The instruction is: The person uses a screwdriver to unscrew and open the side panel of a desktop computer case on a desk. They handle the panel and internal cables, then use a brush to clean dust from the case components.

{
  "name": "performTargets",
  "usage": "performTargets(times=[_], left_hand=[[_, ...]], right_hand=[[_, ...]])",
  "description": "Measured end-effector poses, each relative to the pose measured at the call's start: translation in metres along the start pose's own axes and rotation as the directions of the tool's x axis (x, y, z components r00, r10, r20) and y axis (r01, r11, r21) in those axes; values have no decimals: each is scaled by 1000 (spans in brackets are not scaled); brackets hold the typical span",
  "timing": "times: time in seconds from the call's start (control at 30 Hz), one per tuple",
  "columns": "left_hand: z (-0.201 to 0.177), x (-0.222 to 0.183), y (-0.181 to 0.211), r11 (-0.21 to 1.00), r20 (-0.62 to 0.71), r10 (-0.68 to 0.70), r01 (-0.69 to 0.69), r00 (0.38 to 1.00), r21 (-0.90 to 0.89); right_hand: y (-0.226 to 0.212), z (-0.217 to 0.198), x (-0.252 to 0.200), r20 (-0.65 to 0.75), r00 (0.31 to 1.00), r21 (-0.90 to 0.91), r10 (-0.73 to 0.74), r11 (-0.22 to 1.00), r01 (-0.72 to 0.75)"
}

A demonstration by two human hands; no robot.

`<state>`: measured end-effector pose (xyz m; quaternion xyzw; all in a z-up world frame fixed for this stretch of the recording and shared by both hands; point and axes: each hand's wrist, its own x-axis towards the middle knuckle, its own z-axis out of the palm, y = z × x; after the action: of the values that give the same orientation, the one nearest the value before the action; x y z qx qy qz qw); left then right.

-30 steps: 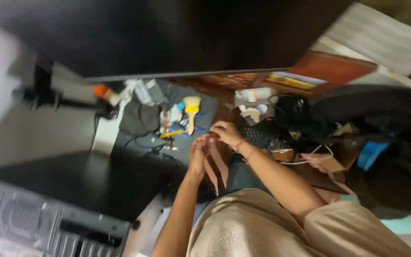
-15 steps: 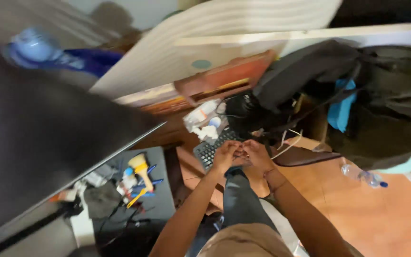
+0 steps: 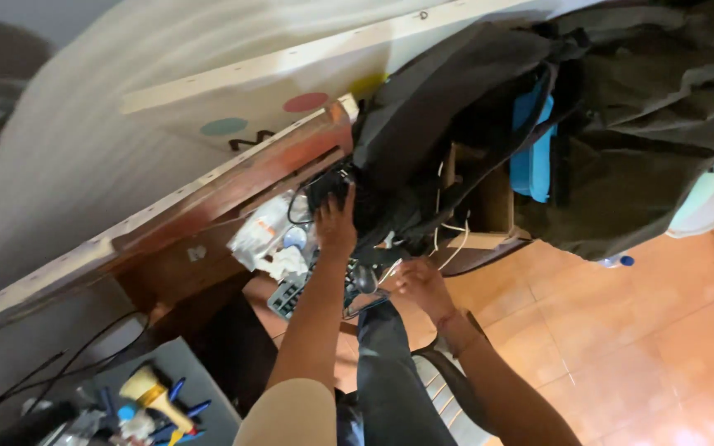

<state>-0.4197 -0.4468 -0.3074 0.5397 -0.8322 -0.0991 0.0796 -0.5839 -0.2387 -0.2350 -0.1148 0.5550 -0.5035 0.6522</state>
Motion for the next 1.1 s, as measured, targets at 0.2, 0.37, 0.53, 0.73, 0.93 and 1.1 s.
performTargets(times=[0.2,0.37,0.53,0.73,0.93,1.1], left_hand=[[-23,33,-1,996,507,-87,77,857,40],[30,8,-15,994,310,52,-78,949,72],[31,-1,-7,990,223,90,-111,971,83],[-46,18,27,996,310,9,19,951,-87],[-68,19,36,984,233,-78,111,969,-136],[-141,13,37,943,278,-141,214,950,-253]], right_hand=[[17,-1,-21,-98,995,-253,24,966,-48],[16,2,-17,-127,990,-329,64,939,-103],[10,15,-10,-74,997,-360,7,932,-33],[25,12,2,99,994,-33,56,998,-53],[-3,38,3,119,990,-57,81,996,-74],[-32,48,12,-75,983,-226,167,957,-180]])
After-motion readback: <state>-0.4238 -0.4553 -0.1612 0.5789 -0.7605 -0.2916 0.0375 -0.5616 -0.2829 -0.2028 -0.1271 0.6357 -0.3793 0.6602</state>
